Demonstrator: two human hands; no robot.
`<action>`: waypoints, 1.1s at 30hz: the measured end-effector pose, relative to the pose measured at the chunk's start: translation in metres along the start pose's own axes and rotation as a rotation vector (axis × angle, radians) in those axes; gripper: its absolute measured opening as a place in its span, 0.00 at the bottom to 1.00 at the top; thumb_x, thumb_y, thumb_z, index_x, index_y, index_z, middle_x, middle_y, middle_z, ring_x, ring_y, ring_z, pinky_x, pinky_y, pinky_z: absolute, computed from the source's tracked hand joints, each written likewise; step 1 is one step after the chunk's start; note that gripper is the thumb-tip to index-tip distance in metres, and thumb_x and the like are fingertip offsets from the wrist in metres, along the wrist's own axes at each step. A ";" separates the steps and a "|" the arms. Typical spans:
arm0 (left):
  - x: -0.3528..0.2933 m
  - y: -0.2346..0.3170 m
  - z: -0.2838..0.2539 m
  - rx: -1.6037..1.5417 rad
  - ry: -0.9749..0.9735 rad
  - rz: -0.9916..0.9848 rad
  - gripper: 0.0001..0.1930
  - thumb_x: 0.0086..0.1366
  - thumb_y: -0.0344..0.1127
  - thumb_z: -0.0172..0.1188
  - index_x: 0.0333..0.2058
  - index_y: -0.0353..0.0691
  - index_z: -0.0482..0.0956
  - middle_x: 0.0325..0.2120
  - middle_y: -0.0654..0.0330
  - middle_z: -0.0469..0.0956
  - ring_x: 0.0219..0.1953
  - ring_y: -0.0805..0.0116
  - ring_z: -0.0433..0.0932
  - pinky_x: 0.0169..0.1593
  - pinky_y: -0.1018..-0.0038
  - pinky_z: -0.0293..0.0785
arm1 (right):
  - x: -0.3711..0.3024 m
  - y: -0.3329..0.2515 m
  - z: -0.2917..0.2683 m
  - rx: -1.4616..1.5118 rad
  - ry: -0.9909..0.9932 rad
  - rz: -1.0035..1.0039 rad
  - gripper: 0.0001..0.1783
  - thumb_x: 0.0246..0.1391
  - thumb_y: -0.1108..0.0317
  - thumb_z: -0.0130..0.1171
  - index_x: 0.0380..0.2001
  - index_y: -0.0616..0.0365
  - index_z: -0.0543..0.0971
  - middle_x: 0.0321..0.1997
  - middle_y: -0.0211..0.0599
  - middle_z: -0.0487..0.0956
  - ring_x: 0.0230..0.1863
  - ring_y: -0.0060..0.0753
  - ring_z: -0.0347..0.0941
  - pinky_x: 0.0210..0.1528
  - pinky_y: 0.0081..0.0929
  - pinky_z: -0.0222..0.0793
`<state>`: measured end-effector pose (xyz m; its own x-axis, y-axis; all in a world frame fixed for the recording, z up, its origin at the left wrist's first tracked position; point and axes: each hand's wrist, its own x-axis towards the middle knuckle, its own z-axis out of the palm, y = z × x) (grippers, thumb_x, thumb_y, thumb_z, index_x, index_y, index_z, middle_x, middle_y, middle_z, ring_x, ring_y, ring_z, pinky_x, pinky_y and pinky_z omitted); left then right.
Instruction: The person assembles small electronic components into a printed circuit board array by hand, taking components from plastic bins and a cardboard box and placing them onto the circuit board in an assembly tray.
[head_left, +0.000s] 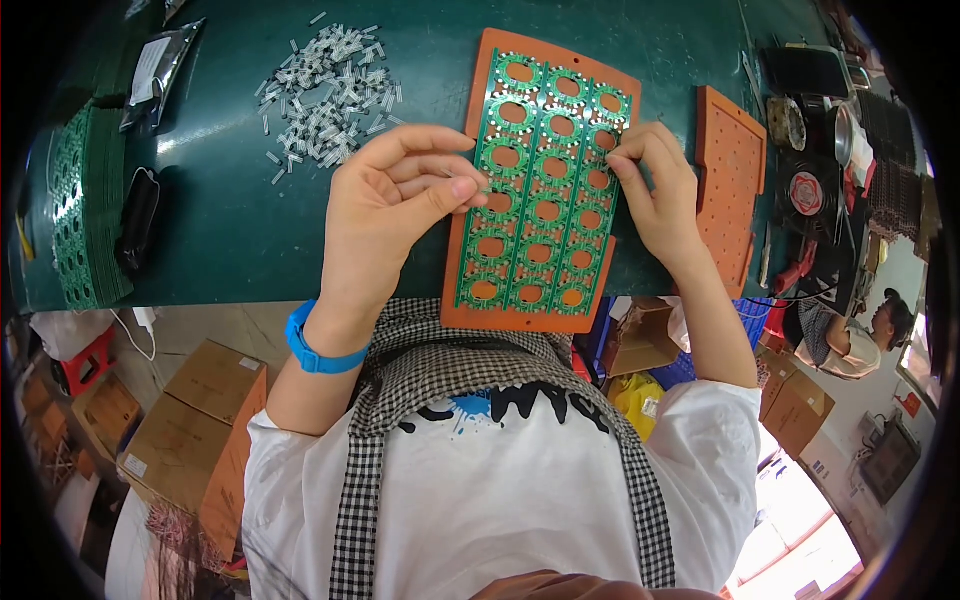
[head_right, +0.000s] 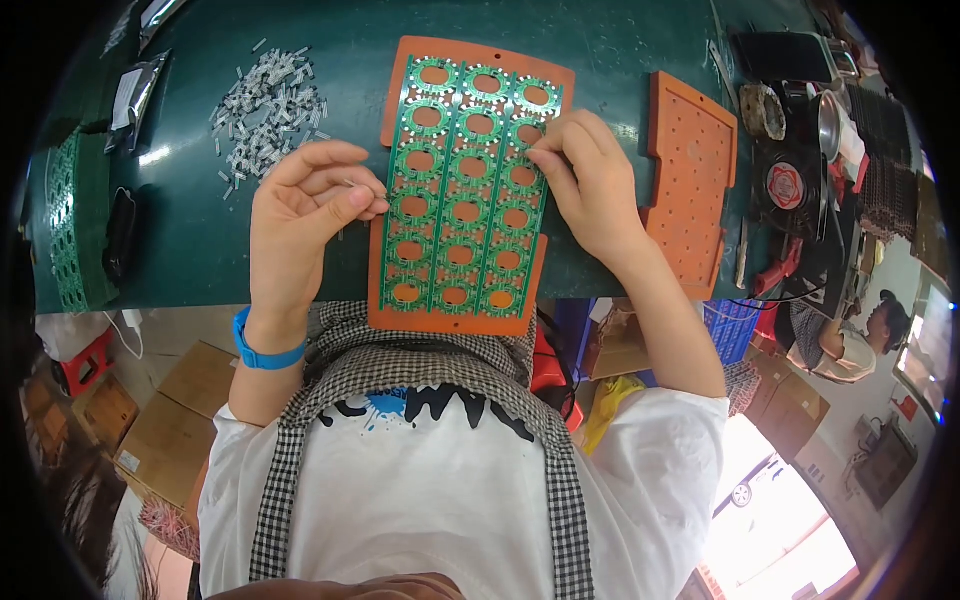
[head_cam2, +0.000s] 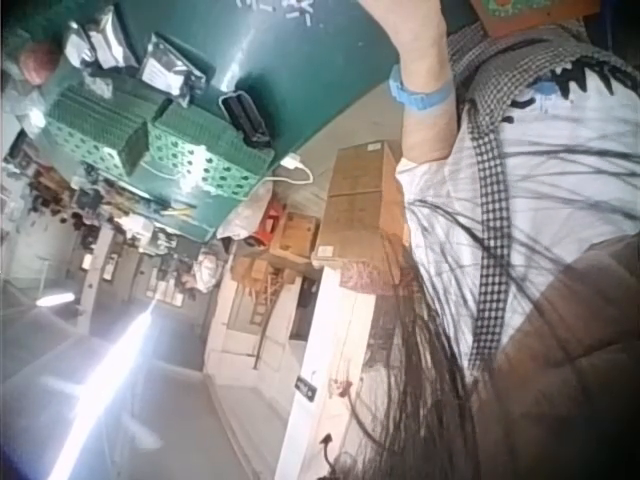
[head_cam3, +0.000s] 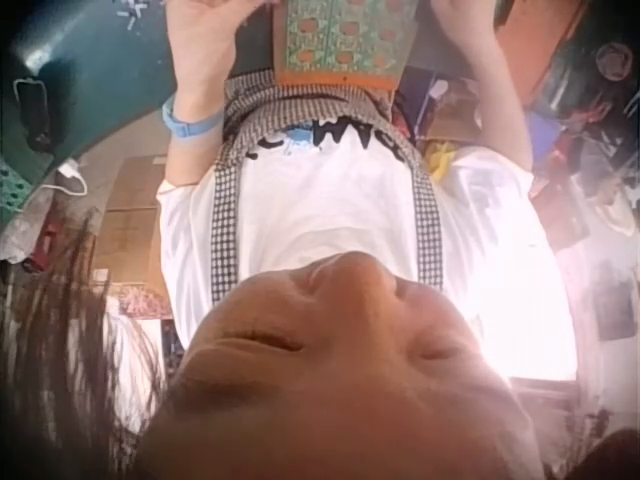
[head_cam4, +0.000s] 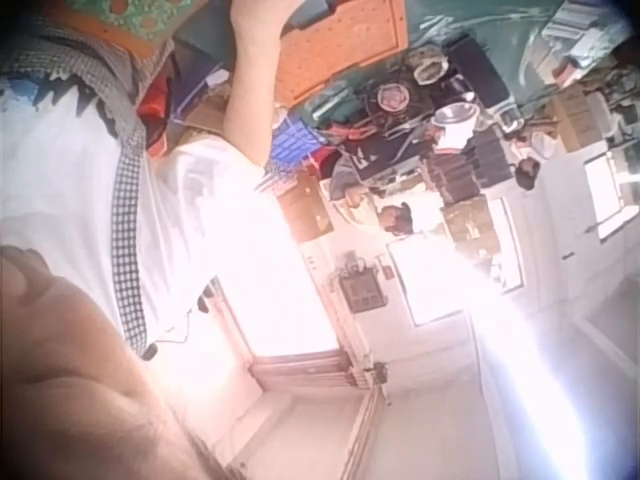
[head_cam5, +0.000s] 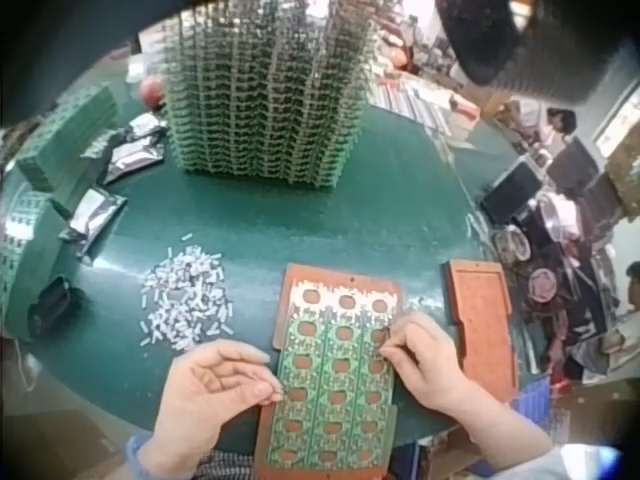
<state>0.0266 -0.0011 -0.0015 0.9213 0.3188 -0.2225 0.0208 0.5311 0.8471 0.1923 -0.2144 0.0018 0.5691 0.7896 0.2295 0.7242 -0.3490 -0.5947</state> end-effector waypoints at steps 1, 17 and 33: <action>-0.001 0.000 0.001 -0.006 -0.009 -0.007 0.13 0.59 0.21 0.60 0.44 0.29 0.75 0.32 0.56 0.80 0.35 0.69 0.81 0.41 0.77 0.79 | -0.001 0.001 0.000 -0.056 0.016 -0.072 0.06 0.48 0.77 0.61 0.28 0.62 0.74 0.32 0.38 0.73 0.34 0.38 0.72 0.36 0.30 0.68; -0.021 -0.008 0.031 -0.024 -0.145 -0.151 0.13 0.58 0.20 0.60 0.44 0.31 0.75 0.35 0.55 0.80 0.38 0.73 0.80 0.43 0.81 0.76 | -0.021 -0.062 0.005 -0.029 0.099 -0.409 0.18 0.33 0.68 0.72 0.33 0.55 0.81 0.34 0.32 0.78 0.33 0.32 0.75 0.31 0.25 0.69; -0.022 -0.008 0.037 0.060 -0.131 -0.103 0.12 0.59 0.20 0.60 0.42 0.30 0.75 0.35 0.56 0.79 0.39 0.73 0.79 0.43 0.81 0.77 | -0.029 -0.074 -0.001 0.616 -0.046 0.334 0.06 0.49 0.79 0.63 0.33 0.65 0.79 0.34 0.34 0.77 0.34 0.21 0.75 0.33 0.17 0.72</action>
<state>0.0202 -0.0411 0.0142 0.9557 0.1582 -0.2482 0.1373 0.5062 0.8514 0.1232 -0.2119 0.0399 0.6961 0.7149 -0.0662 0.1531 -0.2379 -0.9592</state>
